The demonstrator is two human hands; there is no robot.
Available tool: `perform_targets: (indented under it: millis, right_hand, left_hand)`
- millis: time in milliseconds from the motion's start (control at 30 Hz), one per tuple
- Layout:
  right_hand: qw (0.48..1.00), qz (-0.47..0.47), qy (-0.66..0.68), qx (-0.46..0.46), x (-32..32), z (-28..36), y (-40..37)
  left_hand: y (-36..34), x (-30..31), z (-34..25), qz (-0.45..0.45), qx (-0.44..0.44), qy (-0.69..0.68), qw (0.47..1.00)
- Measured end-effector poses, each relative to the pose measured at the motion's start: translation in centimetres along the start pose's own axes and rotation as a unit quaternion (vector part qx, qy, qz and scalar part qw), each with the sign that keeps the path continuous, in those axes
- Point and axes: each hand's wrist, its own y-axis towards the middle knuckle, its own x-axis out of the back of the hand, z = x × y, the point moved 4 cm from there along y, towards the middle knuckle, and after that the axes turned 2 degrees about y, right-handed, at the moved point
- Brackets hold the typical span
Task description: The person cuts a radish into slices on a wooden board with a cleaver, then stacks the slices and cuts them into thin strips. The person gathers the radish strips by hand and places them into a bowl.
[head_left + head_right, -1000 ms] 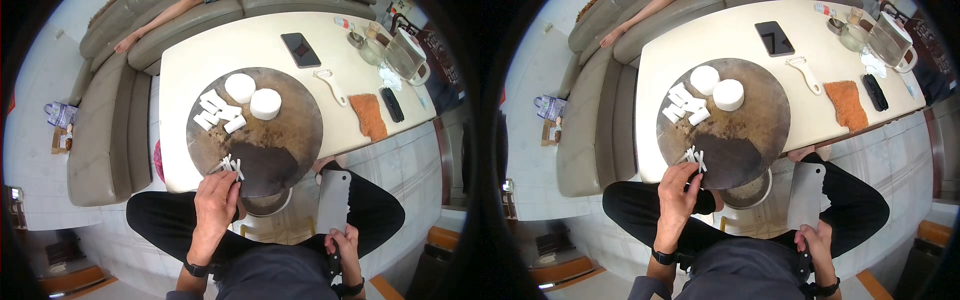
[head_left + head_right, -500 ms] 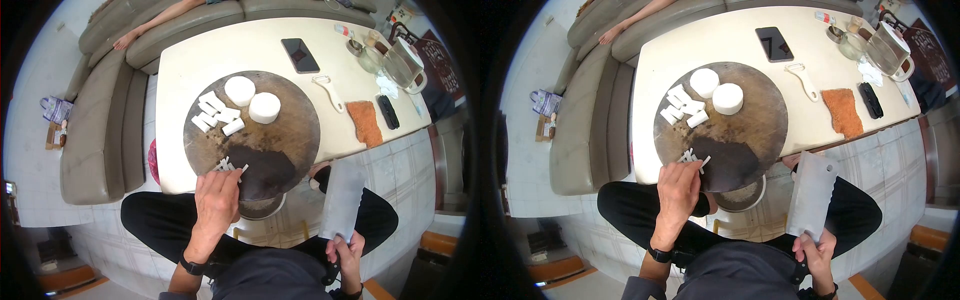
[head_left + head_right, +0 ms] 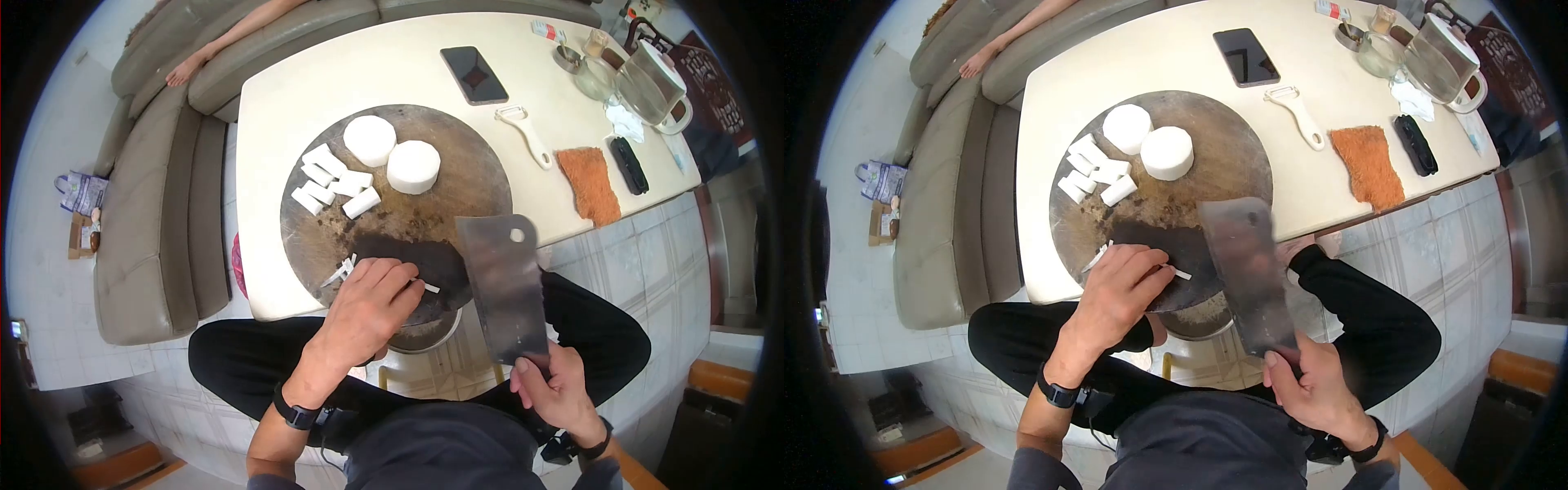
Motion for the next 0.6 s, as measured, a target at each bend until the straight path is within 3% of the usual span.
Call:
perform_targets:
  millis: [67,167,500,600]
  right_hand:
    - [0.998,-0.005,-0.052,0.038,0.3,-0.2,0.6]
    - [0.948,0.034,-0.289,0.127,0.5,2.2,1.6]
    - [0.909,0.118,-0.365,0.163,0.2,4.3,4.7]
    - [0.910,0.144,-0.368,0.124,0.2,4.6,5.2]
  left_hand:
    - [-0.6,0.1,-0.3,-0.027,0.031,-0.008,0.999]
    - [-2.0,-0.7,-1.2,-0.075,0.029,-0.004,0.997]
    - [-2.4,-2.2,-1.8,-0.109,0.075,-0.010,0.991]
    - [-2.3,-2.3,-1.7,-0.102,0.072,-0.009,0.992]
